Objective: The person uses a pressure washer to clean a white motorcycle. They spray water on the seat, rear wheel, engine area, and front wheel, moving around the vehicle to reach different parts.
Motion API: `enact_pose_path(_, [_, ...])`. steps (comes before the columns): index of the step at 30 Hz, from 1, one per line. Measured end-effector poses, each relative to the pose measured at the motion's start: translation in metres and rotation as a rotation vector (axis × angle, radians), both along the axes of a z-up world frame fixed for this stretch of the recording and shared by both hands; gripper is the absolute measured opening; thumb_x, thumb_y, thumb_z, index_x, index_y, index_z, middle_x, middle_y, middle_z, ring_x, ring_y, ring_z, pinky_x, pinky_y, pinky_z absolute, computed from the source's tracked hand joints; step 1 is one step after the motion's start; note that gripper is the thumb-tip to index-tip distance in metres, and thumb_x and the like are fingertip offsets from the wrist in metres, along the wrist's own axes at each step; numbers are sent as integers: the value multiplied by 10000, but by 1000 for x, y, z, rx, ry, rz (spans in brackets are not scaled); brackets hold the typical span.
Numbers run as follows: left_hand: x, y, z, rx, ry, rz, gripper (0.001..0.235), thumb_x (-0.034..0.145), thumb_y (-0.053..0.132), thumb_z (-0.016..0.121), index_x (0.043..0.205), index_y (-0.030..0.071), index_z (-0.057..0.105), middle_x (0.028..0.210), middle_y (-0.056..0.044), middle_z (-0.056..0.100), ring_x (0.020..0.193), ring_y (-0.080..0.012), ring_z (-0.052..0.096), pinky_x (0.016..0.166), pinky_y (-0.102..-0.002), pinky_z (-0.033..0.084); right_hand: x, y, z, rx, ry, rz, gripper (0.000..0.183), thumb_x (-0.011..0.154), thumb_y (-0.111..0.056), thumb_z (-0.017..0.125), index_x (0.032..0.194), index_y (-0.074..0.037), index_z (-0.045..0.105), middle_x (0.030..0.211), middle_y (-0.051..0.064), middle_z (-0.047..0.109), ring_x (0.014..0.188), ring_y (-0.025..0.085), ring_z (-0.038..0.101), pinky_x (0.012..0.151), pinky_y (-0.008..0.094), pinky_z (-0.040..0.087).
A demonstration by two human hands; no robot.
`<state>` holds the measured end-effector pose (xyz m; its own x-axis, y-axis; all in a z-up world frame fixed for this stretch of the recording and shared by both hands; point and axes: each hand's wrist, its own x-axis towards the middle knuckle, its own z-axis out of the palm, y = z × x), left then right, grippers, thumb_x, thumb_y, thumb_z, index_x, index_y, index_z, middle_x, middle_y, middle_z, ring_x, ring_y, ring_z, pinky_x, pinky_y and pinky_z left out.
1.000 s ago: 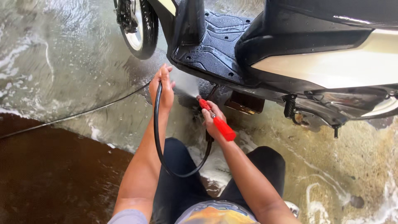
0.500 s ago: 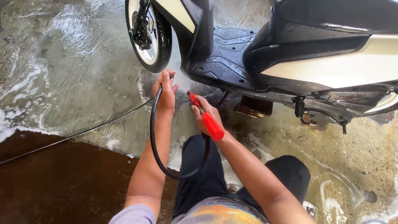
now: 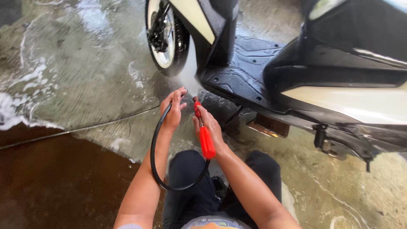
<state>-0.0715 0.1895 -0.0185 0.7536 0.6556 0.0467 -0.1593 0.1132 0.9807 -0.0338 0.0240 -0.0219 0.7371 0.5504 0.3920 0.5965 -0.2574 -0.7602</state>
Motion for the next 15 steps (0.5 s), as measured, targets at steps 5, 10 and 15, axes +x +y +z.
enact_pose_path(5, [-3, 16, 20, 63, -6, -13, 571, 1049, 468, 495, 1336, -12, 608, 1474, -144, 589, 1306, -255, 603, 974, -370, 578, 15, 27, 4, 126, 38, 0, 443, 987, -147, 667, 1410, -85, 550, 1140, 210, 707, 1001, 360, 728, 854, 409, 573])
enact_pose_path(10, [21, 29, 64, 126, -50, 75, 591, 1055, 478, 503, 1381, -1, 617, 1428, -165, 605, 1252, -242, 602, 973, -392, 586, 48, 44, 27, 255, -98, 64, 422, 1019, -133, 650, 1419, -50, 543, 1207, 240, 698, 1069, 361, 715, 889, 397, 554])
enact_pose_path(15, [46, 51, 92, 58, -145, 225, 625, 1043, 524, 495, 1378, 9, 607, 1485, -179, 562, 1311, -270, 560, 1008, -403, 555, 79, 59, 48, 205, 136, 92, 395, 1009, -158, 652, 1392, -88, 585, 1030, 186, 730, 881, 261, 718, 799, 357, 564])
